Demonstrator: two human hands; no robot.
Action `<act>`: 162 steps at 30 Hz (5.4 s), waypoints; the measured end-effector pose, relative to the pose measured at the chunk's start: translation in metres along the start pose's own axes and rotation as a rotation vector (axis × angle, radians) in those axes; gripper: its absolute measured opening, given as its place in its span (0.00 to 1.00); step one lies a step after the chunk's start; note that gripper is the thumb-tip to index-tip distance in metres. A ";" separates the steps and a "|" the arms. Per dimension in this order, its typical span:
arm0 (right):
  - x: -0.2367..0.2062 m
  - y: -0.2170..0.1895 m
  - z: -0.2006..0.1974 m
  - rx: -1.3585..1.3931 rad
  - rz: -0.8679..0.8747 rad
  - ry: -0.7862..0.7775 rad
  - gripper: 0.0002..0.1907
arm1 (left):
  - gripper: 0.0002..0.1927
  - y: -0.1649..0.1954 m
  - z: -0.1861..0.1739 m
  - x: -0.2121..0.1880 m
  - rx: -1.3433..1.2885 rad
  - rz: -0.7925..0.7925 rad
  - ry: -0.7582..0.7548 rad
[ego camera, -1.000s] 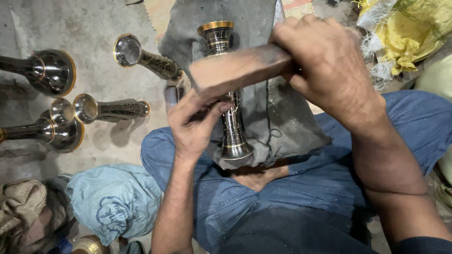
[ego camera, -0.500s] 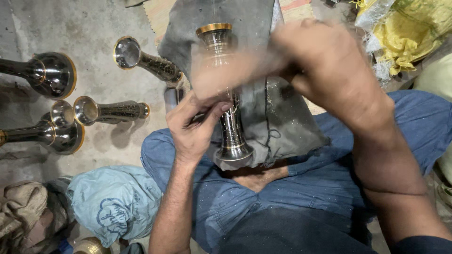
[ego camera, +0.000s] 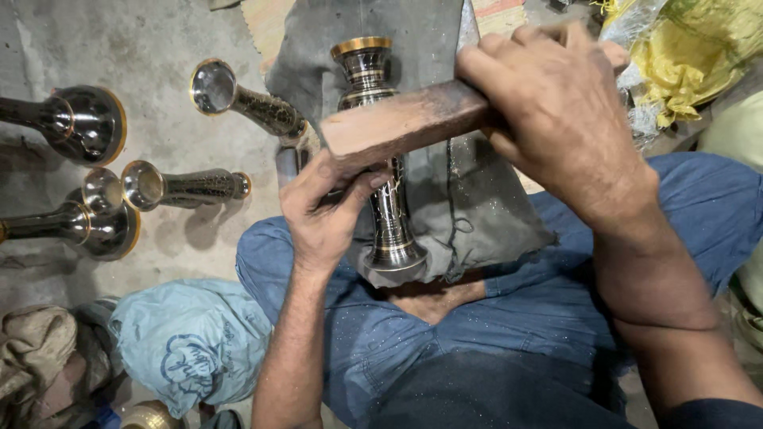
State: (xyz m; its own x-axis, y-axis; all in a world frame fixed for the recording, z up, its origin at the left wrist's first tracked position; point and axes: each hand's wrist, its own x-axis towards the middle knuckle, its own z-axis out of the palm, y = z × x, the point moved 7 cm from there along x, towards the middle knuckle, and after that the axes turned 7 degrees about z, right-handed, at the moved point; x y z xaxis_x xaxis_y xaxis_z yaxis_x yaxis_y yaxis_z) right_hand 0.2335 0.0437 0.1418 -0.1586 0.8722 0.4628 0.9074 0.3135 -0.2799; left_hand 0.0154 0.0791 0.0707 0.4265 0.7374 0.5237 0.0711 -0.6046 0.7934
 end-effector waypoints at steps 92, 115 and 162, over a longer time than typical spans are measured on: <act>-0.011 0.011 -0.010 -0.168 0.046 0.035 0.13 | 0.17 -0.014 0.003 0.019 -0.128 0.105 -0.152; 0.000 0.006 -0.008 0.061 0.054 -0.026 0.18 | 0.17 -0.015 0.002 0.017 -0.120 0.080 -0.142; 0.004 0.022 -0.010 -0.020 0.128 0.210 0.10 | 0.19 0.016 0.006 0.025 0.103 0.018 -0.060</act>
State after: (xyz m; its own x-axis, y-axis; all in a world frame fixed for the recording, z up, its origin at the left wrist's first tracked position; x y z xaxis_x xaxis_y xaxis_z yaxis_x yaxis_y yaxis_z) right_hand 0.2566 0.0510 0.1457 0.0407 0.8067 0.5895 0.9226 0.1962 -0.3321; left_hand 0.0323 0.0858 0.0946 0.4815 0.7084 0.5160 0.1533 -0.6478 0.7462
